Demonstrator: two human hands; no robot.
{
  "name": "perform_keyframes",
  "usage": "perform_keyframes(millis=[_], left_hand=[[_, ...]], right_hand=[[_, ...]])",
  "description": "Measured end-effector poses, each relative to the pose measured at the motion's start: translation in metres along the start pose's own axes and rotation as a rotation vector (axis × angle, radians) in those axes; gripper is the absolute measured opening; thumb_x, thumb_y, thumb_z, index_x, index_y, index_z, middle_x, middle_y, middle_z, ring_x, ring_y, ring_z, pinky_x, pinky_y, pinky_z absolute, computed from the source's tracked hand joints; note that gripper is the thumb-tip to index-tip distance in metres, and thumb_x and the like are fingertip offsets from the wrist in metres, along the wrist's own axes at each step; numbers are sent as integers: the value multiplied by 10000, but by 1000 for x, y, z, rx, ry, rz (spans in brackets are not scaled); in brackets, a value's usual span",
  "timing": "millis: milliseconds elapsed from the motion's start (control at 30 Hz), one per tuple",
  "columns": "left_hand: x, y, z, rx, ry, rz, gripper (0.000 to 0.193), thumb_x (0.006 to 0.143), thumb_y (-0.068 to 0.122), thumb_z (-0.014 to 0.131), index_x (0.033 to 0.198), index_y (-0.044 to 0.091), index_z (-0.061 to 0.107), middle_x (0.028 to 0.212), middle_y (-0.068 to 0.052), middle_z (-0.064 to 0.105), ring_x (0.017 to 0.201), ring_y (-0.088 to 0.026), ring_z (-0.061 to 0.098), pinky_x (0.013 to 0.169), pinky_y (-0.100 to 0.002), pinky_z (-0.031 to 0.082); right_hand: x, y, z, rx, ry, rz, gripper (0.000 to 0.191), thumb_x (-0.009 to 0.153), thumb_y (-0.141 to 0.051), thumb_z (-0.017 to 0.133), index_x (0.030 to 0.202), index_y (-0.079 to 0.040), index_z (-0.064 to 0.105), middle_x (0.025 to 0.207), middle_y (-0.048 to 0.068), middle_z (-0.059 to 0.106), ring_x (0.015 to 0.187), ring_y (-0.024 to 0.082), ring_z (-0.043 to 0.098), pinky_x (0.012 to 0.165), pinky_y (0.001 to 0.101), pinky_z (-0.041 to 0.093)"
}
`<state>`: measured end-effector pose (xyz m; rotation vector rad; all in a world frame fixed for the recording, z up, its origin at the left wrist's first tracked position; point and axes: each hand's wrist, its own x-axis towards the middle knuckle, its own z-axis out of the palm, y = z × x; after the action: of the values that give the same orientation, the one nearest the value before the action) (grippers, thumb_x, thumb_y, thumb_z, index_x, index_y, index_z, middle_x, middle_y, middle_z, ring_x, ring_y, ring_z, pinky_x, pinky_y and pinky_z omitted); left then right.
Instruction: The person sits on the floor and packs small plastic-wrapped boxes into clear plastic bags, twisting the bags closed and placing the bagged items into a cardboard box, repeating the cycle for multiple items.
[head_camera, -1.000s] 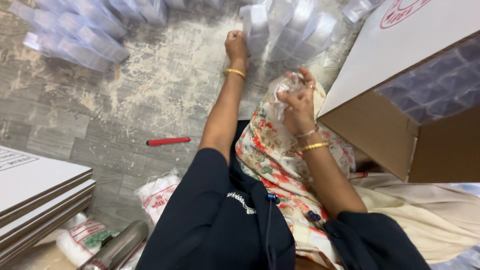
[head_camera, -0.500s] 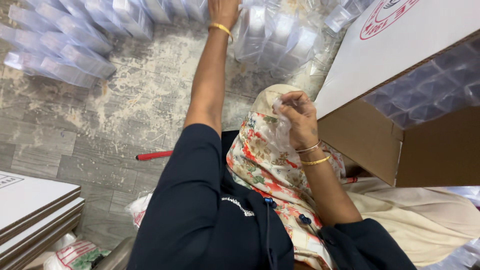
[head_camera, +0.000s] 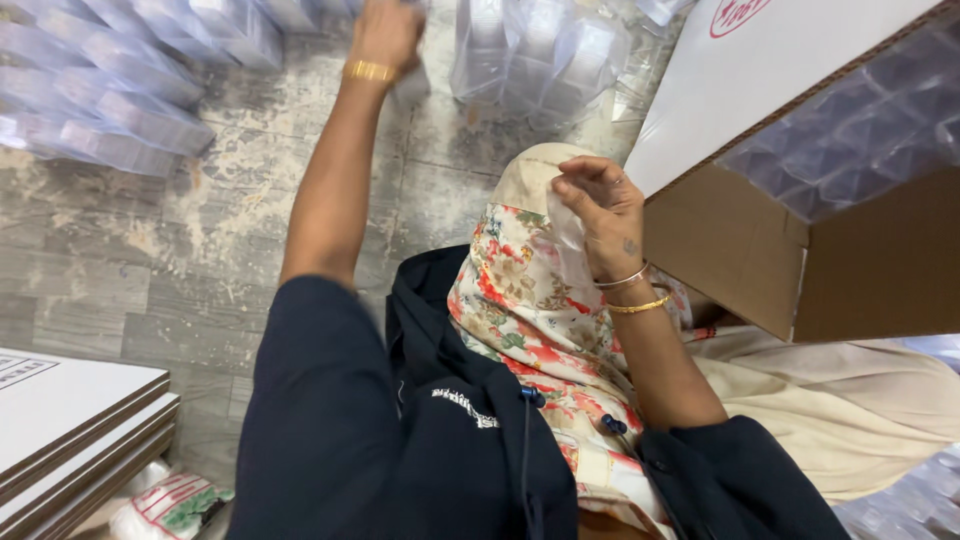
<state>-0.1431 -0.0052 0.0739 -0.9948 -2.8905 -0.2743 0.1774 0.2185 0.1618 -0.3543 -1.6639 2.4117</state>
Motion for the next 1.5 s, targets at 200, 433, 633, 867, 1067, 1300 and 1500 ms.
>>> perform_keyframes(millis=[200,433,633,867,1067,1300,1500], left_hand=[[-157,76,-40,-111,67,-24,444,676,136,802,1111,160,715,1172,-155,613,1097,-378,520,811,-487,493],[-218,216,-101,-957,551,-107,296,977,277,748,1169,107,598,1242,-94,548,1081,-243,569,926,-347,513],[-221,212,-74,-1717,480,-311,172,993,250,655,973,86,611,912,-37,652,820,-110,574,757,-258,461],[-250,132,-64,-1331,139,-388,84,868,8,647,929,56,616,750,31,524,645,-28,437,570,-232,335],[-207,100,8,-1073,556,-783,90,911,52,629,987,76,586,733,-63,605,667,-145,551,607,-300,427],[-183,84,68,-636,483,-942,153,845,94,637,994,71,615,902,-182,710,877,-395,683,798,-470,526],[-232,71,43,-743,605,-646,465,725,32,767,1147,28,572,882,-74,558,728,-217,573,679,-344,525]], right_hand=[[3,20,19,-2,8,30,81,1014,-87,710,982,-17,684,842,-12,658,721,49,549,626,218,437],[0,51,56,23,-109,-70,236,1102,-216,658,907,-99,596,840,-67,558,764,22,471,666,202,400],[1,43,61,267,-131,242,254,1036,-314,557,938,-87,618,893,-28,606,845,85,543,788,256,478],[24,54,42,248,-478,484,228,1010,-240,628,837,-126,531,764,-18,528,728,130,515,717,296,468],[91,115,84,-917,-288,-230,163,889,-202,699,883,-57,624,866,103,644,790,255,616,745,423,525],[106,152,110,-1758,-490,94,338,904,-254,604,1218,-158,684,1324,175,587,1194,437,584,884,550,513],[104,151,111,-2022,-491,131,364,1067,-300,470,1382,-189,616,1419,134,561,1292,385,552,1052,621,392]])
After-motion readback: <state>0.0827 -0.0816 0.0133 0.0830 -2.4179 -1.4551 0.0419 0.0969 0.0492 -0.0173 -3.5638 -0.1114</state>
